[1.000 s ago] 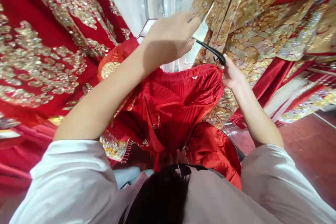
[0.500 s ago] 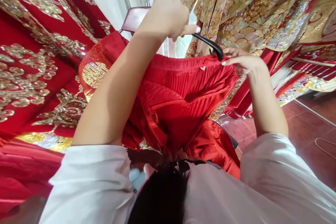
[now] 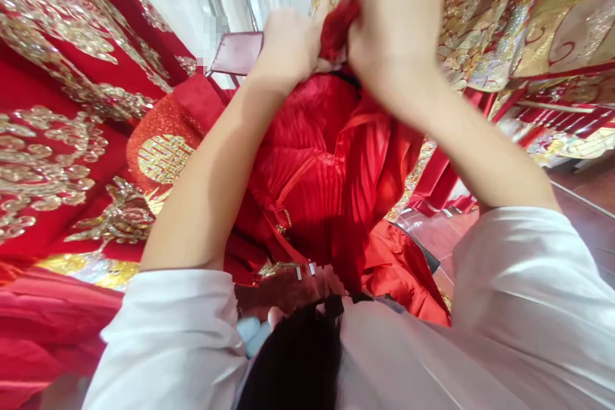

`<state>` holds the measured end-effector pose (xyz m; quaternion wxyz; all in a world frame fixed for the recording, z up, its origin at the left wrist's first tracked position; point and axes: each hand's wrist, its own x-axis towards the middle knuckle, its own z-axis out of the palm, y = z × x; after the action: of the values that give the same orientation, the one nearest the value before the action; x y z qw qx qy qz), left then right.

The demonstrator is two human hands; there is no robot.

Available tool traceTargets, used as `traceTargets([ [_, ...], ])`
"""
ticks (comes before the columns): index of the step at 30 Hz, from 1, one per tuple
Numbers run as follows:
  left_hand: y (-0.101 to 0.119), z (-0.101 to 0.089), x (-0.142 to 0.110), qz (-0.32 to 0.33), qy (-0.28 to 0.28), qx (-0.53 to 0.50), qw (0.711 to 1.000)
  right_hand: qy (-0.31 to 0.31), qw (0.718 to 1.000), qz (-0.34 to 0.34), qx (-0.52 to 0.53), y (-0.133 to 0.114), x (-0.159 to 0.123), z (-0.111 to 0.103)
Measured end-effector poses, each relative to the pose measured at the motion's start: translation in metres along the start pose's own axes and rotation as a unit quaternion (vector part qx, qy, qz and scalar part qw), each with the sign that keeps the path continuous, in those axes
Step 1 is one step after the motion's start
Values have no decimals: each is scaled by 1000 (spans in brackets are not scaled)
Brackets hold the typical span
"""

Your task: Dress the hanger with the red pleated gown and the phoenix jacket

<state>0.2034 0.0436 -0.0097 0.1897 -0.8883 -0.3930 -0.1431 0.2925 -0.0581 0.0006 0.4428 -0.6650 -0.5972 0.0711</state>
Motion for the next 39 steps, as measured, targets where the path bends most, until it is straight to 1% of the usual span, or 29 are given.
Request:
traceTargets([
  [1, -1, 0, -1, -1, -1, 6, 1000, 17, 982, -97, -158, 5, -16, 17],
  [2, -2, -1, -1, 5, 2, 14, 1000, 3, 957, -143, -252, 13, -31, 36],
  [3, -4, -2, -2, 24, 6, 15, 1000, -52, 931, -190, -307, 25, -44, 55],
  [4, -6, -4, -2, 53, 6, 5, 999, -78, 914, -206, -340, 38, -53, 72],
  [6, -13, -11, -5, 118, -2, -47, 992, -91, 895, -229, -371, 63, -62, 101],
  [8, -22, -19, -13, 152, 7, -106, 983, -79, 891, -238, -378, 79, -61, 115],
  [9, -26, -24, -21, 149, 25, -117, 982, -74, 893, -238, -373, 84, -60, 116],
  [10, -31, -28, -32, 132, 50, -112, 984, -71, 899, -234, -363, 86, -59, 112],
  [12, -40, -35, -62, 72, 105, -78, 989, -65, 919, -220, -321, 87, -59, 95],
  [14, -49, -35, -97, -23, 135, -47, 989, -35, 940, -202, -272, 91, -63, 69],
  [15, -54, -33, -114, -77, 136, -44, 987, -11, 948, -191, -253, 96, -66, 57],
  [16, -60, -28, -130, -128, 127, -46, 983, 13, 953, -180, -243, 104, -68, 46],
  [18, -71, -17, -152, -201, 74, -55, 975, 33, 951, -176, -252, 123, -73, 33],
  [20, -80, -3, -164, -239, 15, -61, 969, 18, 938, -190, -290, 146, -75, 31],
  [22, -85, 8, -168, -260, -4, -50, 964, 13, 925, -184, -333, 165, -77, 36],
  [25, -87, 18, -168, -271, 22, -31, 962, 40, 917, -147, -370, 183, -84, 49],
  [27, -90, 19, -168, -252, 30, -56, 966, 51, 910, -138, -387, 186, -97, 59],
  [28, -93, 19, -167, -237, 30, -74, 968, 43, 906, -143, -397, 186, -105, 64],
  [29, -97, 18, -167, -220, 29, -92, 971, 21, 901, -150, -406, 185, -113, 69],
  [31, -108, 16, -164, -188, 23, -129, 973, -53, 898, -162, -405, 181, -124, 74],
  [33, -120, 14, -161, -152, 12, -163, 975, -146, 915, -166, -338, 176, -121, 67],
  [34, -125, 13, -159, -132, 5, -179, 975, -170, 929, -169, -282, 172, -112, 59],
  [35, -130, 13, -157, -111, -1, -193, 975, -163, 945, -177, -222, 168, -99, 48],
  [36, -133, 14, -155, -91, -5, -205, 974, -134, 958, -195, -162, 164, -82, 35],
  [37, -135, 15, -153, -76, -4, -215, 974, -56, 967, -214, -125, 161, -63, 23],
  [38, -136, 16, -152, -68, 4, -225, 972, 34, 966, -231, -108, 158, -42, 12],
  [39, -136, 18, -152, -65, 16, -237, 969, 84, 959, -252, -98, 157, -22, 5],
])
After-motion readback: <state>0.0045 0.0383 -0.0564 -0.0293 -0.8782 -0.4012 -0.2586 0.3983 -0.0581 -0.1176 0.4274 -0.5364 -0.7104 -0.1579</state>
